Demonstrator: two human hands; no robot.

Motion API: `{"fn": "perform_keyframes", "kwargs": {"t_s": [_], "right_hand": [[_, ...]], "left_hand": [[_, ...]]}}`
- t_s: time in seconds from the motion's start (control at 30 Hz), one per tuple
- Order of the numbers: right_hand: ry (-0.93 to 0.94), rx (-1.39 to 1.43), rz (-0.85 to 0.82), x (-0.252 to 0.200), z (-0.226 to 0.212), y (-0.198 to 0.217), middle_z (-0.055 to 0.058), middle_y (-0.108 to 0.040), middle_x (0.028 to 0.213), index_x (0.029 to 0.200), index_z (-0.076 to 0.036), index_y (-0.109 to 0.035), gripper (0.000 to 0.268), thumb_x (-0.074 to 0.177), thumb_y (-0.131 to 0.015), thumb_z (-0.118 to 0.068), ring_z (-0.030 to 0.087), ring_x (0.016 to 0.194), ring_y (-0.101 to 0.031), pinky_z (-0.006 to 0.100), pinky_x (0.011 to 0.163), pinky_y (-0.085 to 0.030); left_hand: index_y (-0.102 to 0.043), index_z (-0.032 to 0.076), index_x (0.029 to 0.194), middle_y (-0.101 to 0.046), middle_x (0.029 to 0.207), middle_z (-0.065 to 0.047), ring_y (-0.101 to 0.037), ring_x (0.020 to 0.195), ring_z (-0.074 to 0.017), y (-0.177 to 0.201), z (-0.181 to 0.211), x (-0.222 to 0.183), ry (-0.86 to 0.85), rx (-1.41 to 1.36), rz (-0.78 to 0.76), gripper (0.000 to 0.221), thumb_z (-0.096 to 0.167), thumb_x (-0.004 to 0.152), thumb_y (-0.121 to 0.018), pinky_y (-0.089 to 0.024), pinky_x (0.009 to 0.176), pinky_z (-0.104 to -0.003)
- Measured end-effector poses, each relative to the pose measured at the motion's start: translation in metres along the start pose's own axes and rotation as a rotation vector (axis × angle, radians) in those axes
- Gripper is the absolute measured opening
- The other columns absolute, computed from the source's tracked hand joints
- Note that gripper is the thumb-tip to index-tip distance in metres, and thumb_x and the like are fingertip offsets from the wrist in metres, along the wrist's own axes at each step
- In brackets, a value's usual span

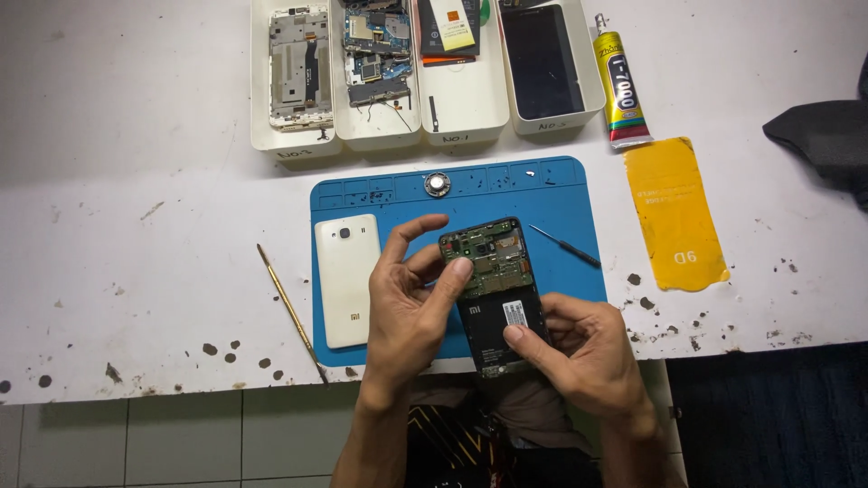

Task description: Disassembling and inspecting a smartphone on a repair bench using prying tools

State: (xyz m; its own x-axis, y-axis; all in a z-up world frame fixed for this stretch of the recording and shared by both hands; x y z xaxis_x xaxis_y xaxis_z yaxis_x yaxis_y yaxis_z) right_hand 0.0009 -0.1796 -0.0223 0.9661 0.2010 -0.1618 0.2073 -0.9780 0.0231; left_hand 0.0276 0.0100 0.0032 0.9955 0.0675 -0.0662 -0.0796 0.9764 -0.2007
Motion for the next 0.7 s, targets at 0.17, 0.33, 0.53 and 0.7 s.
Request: {"fn": "perform_keyframes", "kwargs": {"t_s": [0.17, 0.33, 0.53, 0.7], "right_hand": [[-0.101, 0.058, -0.008, 0.003, -0.004, -0.003, 0.008, -0.082, 0.088, 0.103, 0.004, -0.077, 0.02, 0.086, -0.076, -0.006, 0.012, 0.076, -0.074, 0.026, 0.069, -0.064], [-0.169, -0.078, -0.022, 0.002, -0.015, 0.0, 0.009, -0.087, 0.094, 0.134, -0.005, -0.064, 0.061, 0.076, -0.083, -0.009, 0.013, 0.081, -0.078, 0.025, 0.075, -0.063], [-0.036, -0.362, -0.159, -0.001, -0.011, 0.01, 0.008, -0.068, 0.131, 0.162, -0.016, -0.03, 0.121, 0.061, -0.097, -0.017, 0.013, 0.1, -0.081, 0.025, 0.093, -0.063], [0.166, -0.675, -0.063, -0.001, -0.009, 0.009, 0.011, -0.073, 0.122, 0.159, -0.016, -0.037, 0.11, 0.067, -0.094, -0.033, 0.015, 0.084, -0.077, 0.028, 0.082, -0.065]], "left_hand": [[-0.05, 0.007, 0.14, -0.063, 0.089, -0.007, -0.061, 0.08, -0.0153, -0.004, 0.005, -0.002, 0.094, 0.014, -0.053, 0.052, 0.014, 0.092, -0.068, -0.054, 0.071, -0.028], [-0.047, 0.008, 0.141, -0.08, 0.105, -0.017, -0.079, 0.09, -0.0218, -0.005, 0.007, -0.001, 0.128, 0.032, 0.0, 0.058, 0.009, 0.088, -0.071, -0.069, 0.077, -0.03], [-0.038, 0.008, 0.144, -0.074, 0.122, -0.015, -0.076, 0.108, -0.0229, 0.001, 0.005, 0.002, 0.138, 0.145, -0.04, 0.065, 0.022, 0.089, -0.069, -0.067, 0.085, -0.033], [-0.049, 0.006, 0.141, -0.064, 0.132, -0.013, -0.065, 0.104, -0.0157, 0.008, 0.007, 0.005, 0.11, 0.389, -0.045, 0.056, 0.019, 0.089, -0.068, -0.065, 0.082, -0.028]]}}
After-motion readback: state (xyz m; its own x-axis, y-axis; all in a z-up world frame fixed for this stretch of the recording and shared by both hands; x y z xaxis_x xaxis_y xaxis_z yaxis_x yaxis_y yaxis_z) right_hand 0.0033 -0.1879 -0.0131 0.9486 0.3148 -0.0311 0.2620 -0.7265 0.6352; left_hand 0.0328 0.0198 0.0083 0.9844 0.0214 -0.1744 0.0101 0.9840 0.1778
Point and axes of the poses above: each hand's wrist, its own x-axis towards the middle knuckle, its own y-axis out of the back of the hand, z = x × y, the point moved 1 cm from there along x, towards the middle knuckle
